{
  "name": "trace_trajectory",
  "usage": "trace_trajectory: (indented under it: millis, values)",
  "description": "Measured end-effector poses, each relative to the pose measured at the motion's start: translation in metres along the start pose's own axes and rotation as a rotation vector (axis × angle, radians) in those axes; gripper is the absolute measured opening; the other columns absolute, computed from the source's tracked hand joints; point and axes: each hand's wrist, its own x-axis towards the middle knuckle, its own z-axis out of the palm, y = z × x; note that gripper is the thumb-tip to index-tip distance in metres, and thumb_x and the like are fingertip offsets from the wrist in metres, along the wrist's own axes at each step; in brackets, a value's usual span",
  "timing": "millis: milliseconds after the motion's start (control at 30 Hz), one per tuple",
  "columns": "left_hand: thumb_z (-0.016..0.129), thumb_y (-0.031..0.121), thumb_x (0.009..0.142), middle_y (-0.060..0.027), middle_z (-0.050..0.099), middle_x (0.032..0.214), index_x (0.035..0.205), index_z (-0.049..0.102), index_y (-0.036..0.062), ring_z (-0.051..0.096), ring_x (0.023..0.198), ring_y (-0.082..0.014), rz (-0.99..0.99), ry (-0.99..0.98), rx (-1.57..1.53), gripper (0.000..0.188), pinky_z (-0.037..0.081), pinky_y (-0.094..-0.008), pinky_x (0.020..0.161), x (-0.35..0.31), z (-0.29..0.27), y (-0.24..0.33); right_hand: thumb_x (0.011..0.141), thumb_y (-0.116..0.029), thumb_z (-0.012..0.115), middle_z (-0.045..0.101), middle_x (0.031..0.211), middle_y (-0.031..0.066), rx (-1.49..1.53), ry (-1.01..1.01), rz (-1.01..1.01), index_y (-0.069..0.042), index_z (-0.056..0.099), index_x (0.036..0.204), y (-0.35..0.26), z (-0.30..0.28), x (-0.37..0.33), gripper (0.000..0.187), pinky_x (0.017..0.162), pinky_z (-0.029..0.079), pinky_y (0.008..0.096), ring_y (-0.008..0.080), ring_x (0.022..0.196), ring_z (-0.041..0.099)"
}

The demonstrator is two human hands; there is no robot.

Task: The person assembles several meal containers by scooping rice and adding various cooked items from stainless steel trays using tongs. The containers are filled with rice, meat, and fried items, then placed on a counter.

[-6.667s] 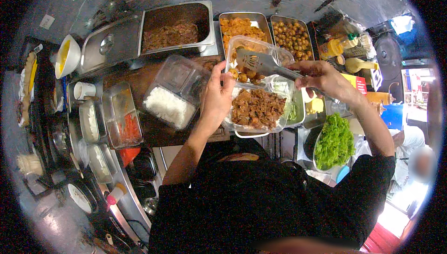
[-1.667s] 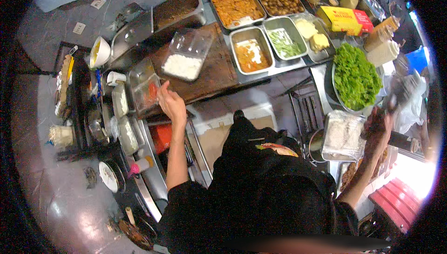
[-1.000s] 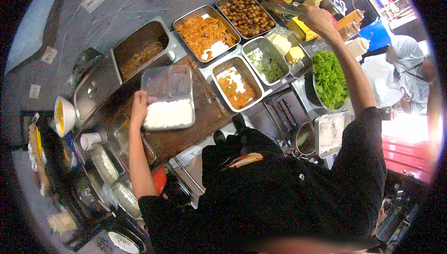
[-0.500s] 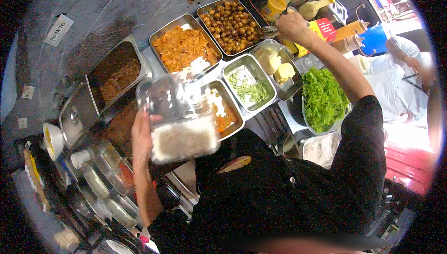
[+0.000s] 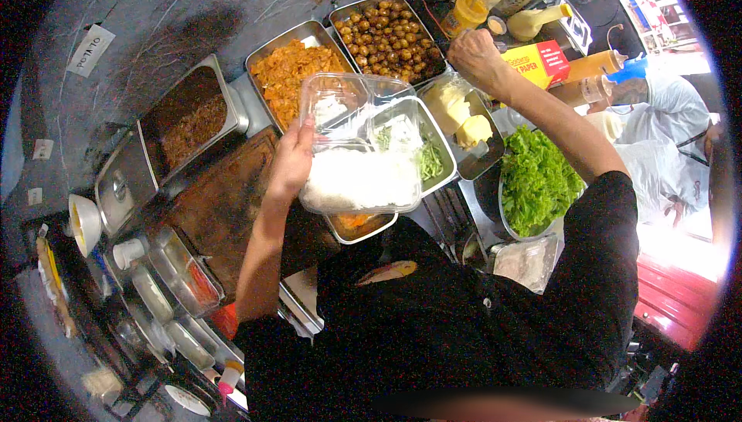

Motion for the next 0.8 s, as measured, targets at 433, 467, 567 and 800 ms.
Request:
trace_trajectory:
  millis: [433,467,567,800]
  values:
    - [0.037,0.035,0.103,-0.0116,0.065,0.089,0.115,0.054,-0.0013,0.06,0.082,-0.0186,-0.016,-0.073,-0.033,0.042,0.047,-0.0314,0.076,-0.006,0.007,0.018,0.072,-0.016,0.061,0.064,0.067,0.0093,0.086,-0.01,-0.028,-0.01,0.067,0.065,0.009,0.002,0.005,0.011,0.055,0.047,0.0374,0.0251,0.067,0.064]
    - [0.037,0.036,0.103,-0.0118,0.065,0.09,0.115,0.054,-0.0014,0.061,0.082,-0.019,-0.046,-0.075,-0.047,0.043,0.047,-0.0316,0.076,-0.007,0.009,0.022,0.073,-0.017,0.062,0.065,0.069,0.0089,0.09,-0.022,-0.055,-0.011,0.068,0.069,0.015,0.004,0.002,0.009,0.054,0.048,0.0383,0.0253,0.066,0.066]
    - [0.037,0.04,0.102,-0.0119,0.066,0.092,0.118,0.053,-0.001,0.061,0.085,-0.0192,-0.108,-0.08,-0.058,0.047,0.047,-0.0315,0.078,-0.007,0.013,0.025,0.073,-0.016,0.062,0.067,0.071,0.0113,0.142,0.064,0.003,-0.009,0.07,0.075,0.034,-0.019,-0.008,0.01,0.056,0.051,0.0408,0.0275,0.067,0.067]
    - [0.035,0.04,0.102,-0.014,0.066,0.094,0.12,0.052,-0.0016,0.062,0.088,-0.0219,-0.067,-0.136,0.015,0.048,0.047,-0.034,0.081,0.008,0.018,0.008,0.074,-0.021,0.069,0.068,0.081,0.0128,0.435,0.018,-0.007,-0.015,0.068,0.111,0.037,-0.145,-0.034,0.037,0.065,0.052,0.0427,0.0299,0.075,0.066]
